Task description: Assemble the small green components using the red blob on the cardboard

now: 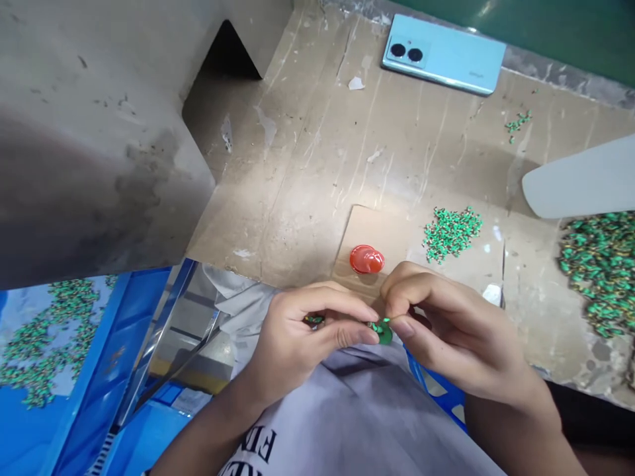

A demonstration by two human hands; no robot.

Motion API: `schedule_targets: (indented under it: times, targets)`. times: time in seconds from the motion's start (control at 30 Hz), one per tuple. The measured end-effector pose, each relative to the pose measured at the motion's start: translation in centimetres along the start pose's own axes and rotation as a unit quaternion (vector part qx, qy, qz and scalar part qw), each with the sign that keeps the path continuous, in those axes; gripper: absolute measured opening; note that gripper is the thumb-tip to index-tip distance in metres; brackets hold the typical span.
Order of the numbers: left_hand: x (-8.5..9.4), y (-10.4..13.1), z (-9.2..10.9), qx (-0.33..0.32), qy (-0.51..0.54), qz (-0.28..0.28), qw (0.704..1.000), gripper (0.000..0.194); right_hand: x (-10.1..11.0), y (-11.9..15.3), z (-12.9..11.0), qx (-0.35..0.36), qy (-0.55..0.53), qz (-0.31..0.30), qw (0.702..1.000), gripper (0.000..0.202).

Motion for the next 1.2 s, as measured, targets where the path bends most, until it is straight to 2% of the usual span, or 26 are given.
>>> schedule_targets:
  times: [0.17,0.37,0.9,1.2]
  targets:
    - [0.11,0.05,-0.32,0.009,0.012,-0.002,1.000,0.016,-0.71,-0.05,0.38,-0.002,-0.019,-0.031,0.999,0.013]
    - [-0.03,0.00,-0.63,0.028,-0.005,-0.003,1.000,0.022,-0.68,-0.09,0.40,-0.006,-0.020,-0.031,0.999,0.014]
    - [0.13,0.15,-0.62,0.028,0.018,0.006,0.999,0.020,-0.49,-0.58,0.11,-0.012,-0.019,-0.028,0.999,0.014]
    - [0.43,0.21,-0.75,0.031,-0.031,0.016,0.999,0.024,-0.46,-0.57,0.42,-0.026,-0.005,-0.049,0.998,0.012]
Point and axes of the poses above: each hand's wrist, its own y-axis away from the middle knuckle, its own x-axis out of the back of the hand, z = x × y, the point moved 10 cm from there along -y, towards the middle knuckle, and after that the axes turned 3 degrees about -z, right-handed, at the moved point
